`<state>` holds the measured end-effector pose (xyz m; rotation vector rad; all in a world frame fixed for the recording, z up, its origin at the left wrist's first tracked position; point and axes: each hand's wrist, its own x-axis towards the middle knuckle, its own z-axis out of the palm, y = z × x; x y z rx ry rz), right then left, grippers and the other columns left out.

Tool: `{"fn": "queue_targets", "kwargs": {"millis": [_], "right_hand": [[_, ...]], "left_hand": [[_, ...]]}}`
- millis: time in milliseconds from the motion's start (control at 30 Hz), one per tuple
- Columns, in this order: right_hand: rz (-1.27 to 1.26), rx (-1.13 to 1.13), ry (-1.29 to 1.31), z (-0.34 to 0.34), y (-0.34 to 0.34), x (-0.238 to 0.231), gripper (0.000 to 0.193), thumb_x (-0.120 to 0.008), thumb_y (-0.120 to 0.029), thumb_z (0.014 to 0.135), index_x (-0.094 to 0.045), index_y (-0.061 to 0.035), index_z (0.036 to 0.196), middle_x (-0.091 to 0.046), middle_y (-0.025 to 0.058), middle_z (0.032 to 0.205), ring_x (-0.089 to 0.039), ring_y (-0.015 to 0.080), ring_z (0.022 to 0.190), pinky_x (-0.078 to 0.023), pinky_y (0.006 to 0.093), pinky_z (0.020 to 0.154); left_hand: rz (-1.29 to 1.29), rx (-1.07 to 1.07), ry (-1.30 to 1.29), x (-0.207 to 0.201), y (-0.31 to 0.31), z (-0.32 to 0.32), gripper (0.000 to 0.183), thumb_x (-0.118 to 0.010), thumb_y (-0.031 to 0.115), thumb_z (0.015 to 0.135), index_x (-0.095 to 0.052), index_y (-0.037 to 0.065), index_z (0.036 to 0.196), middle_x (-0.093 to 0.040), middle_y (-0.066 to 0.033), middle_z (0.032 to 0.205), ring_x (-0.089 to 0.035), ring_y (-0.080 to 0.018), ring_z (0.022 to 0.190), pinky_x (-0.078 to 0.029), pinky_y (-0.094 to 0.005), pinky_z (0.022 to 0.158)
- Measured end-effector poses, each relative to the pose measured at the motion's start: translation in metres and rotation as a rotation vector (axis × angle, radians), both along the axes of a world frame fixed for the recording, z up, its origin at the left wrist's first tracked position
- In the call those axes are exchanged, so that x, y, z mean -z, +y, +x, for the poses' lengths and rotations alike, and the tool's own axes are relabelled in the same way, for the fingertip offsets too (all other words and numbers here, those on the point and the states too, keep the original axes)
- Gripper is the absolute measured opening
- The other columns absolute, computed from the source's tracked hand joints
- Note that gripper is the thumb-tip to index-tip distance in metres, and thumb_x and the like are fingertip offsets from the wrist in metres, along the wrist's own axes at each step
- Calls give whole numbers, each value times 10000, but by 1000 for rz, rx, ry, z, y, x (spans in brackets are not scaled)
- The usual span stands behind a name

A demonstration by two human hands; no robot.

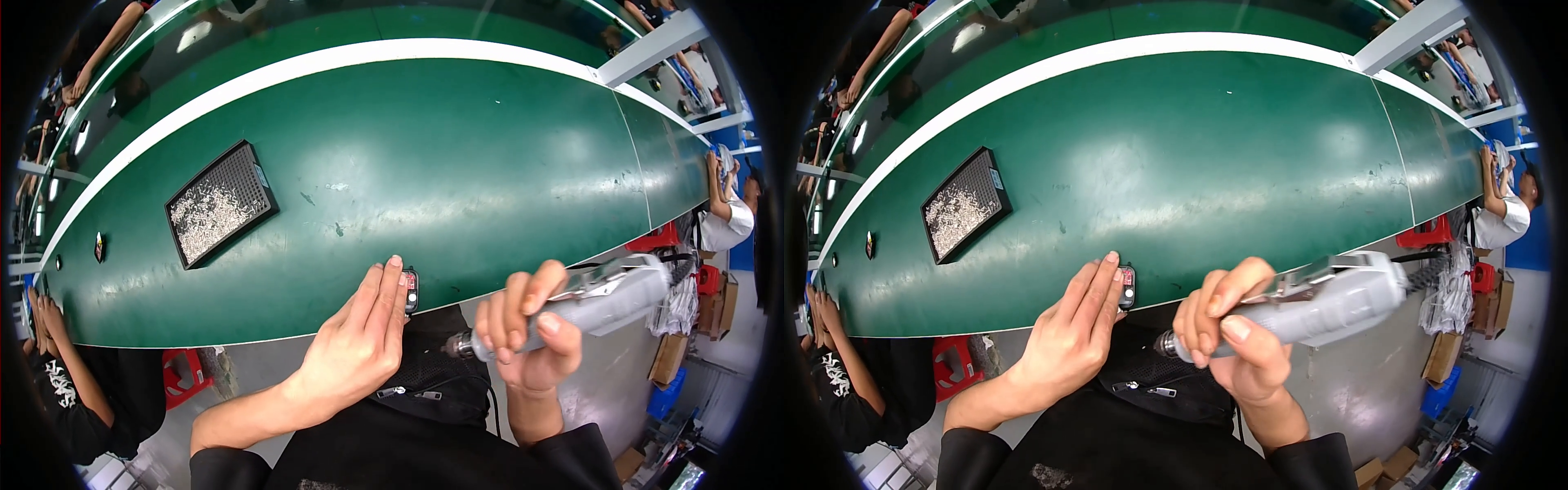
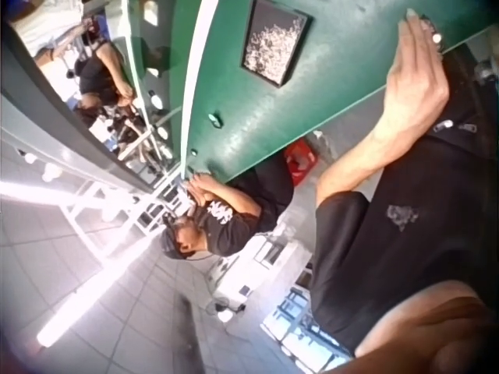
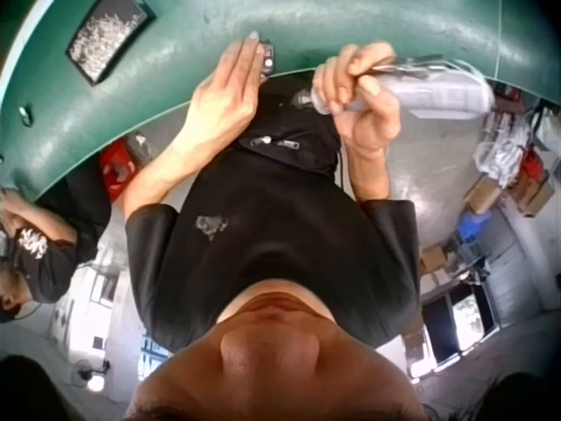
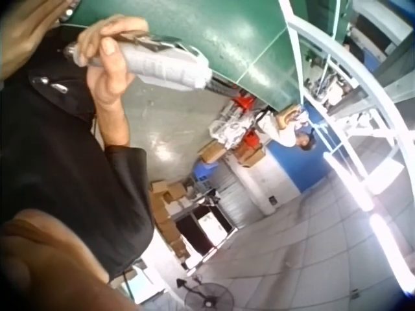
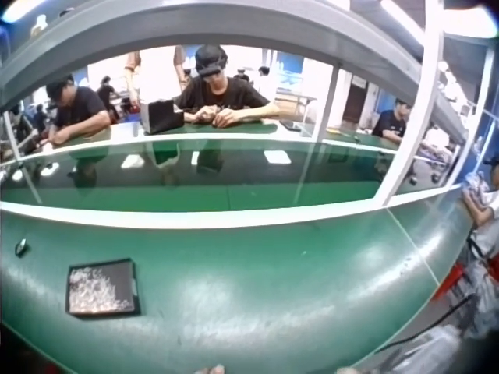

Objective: Assemble small electronic components using an electric screwdriver.

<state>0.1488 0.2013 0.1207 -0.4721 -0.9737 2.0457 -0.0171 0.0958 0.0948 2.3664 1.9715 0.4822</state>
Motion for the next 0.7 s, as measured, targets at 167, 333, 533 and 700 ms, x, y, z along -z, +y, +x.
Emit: {"fn": "queue_targets", "kwargs": {"millis": [167, 333, 533, 700], "right_hand": [[321, 9, 23, -19, 30, -22, 165, -508, -191, 877, -431, -55, 929, -470, 42, 655, -451, 122, 459, -406, 281, 503], [394, -35, -58, -41, 34, -10, 190, -501, -197, 861, -439, -34, 938, -458, 87, 777, -431, 115, 421, -403, 303, 502], [367, -36, -68, -49, 37, 1, 192, -495, -194, 856, -444, -32, 944, -462, 79, 778, -429, 114, 422, -398, 295, 496], [369, -40, -81, -51, 37, 6, 190, -497, -194, 852, -444, -32, 935, -462, 84, 773, -418, 113, 416, -391, 290, 480]], "left_hand": [[-19, 57, 119, 1, 0, -5, 473, -616, 25, 703, -582, -174, 1131, -534, -302, 1261, -564, -353, 1117, -527, -355, 899], [33, 36, 147, 6, -1, -4, 485, -580, 55, 683, -618, -147, 1123, -559, -295, 1240, -570, -340, 1111, -506, -341, 942], [38, 14, 89, 6, -1, -3, 427, -609, -11, 687, -612, -158, 1089, -556, -284, 1236, -572, -353, 1106, -541, -360, 876], [32, 14, 56, 6, -1, -3, 424, -608, -5, 690, -617, -154, 1087, -557, -282, 1237, -570, -349, 1107, -541, -356, 875]]}}
